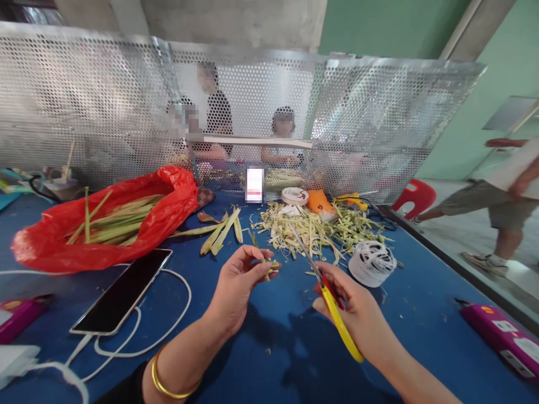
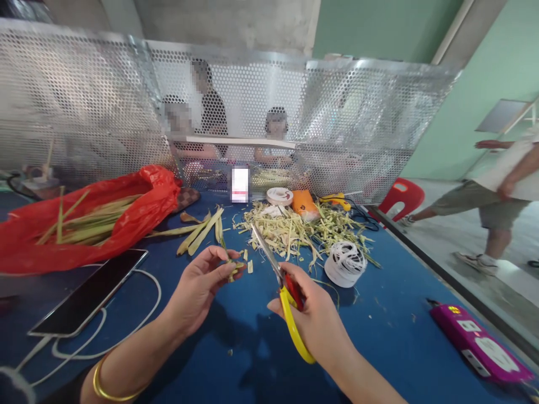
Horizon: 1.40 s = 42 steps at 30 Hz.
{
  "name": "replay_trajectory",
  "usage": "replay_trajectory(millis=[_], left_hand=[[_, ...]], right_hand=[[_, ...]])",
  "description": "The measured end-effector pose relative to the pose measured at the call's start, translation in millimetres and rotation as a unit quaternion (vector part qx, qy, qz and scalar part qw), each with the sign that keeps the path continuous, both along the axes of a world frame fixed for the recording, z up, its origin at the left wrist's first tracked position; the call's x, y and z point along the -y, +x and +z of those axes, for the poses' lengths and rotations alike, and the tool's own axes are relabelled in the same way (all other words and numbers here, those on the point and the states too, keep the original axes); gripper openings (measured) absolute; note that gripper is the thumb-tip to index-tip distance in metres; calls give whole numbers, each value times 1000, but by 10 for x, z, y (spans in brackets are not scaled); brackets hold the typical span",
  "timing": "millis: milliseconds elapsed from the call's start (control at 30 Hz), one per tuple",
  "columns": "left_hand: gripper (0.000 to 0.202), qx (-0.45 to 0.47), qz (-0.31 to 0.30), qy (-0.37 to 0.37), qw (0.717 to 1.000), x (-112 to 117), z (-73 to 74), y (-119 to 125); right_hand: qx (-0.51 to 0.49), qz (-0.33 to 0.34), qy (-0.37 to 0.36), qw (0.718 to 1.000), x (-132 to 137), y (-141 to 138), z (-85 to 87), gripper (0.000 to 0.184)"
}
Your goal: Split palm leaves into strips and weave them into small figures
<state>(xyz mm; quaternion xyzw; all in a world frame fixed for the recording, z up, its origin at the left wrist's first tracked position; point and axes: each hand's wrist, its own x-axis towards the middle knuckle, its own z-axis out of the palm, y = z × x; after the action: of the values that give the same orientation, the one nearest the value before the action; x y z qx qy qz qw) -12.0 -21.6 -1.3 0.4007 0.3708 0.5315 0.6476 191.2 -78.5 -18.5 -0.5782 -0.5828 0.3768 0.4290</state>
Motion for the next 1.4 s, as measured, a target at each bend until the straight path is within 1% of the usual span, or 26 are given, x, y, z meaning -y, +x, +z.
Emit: replay_trajectory(millis=[100,167,300,400,533,767,867,1000,1267,1400], left_hand=[[35,0,46,26,999,-1,-17,16],[36,16,59,18,998,-8,-19,13],[36,85,38,-36,995,-20,-31,6],[33,109,40,-67,991,-18,-51,12],[33,111,57,-75,989,-15,-73,26],[29,95,49,-40,993,15,-37,45],[28,68,49,-25,996,42,-34,56],[27,43,46,-11,998,71,-69,73],[26,35,45,4,998,90,-107,98],[25,32,37,13,999,101,-135,111]], right_hand=[[51,18,-6,999,15,-24,51,55],[111,21,5,994,24,-37,92,51],[223,25,54,973,25,-51,115,48],[264,38,67,962,28,-61,90,49],[281,46,73,956,45,-82,75,51],[304,47,72,949,68,-69,84,55],[305,57,62,949,73,-66,98,53],[306,75,45,948,77,-77,124,46],[313,85,57,944,90,-77,128,42],[320,93,53,941,93,-84,122,36]])
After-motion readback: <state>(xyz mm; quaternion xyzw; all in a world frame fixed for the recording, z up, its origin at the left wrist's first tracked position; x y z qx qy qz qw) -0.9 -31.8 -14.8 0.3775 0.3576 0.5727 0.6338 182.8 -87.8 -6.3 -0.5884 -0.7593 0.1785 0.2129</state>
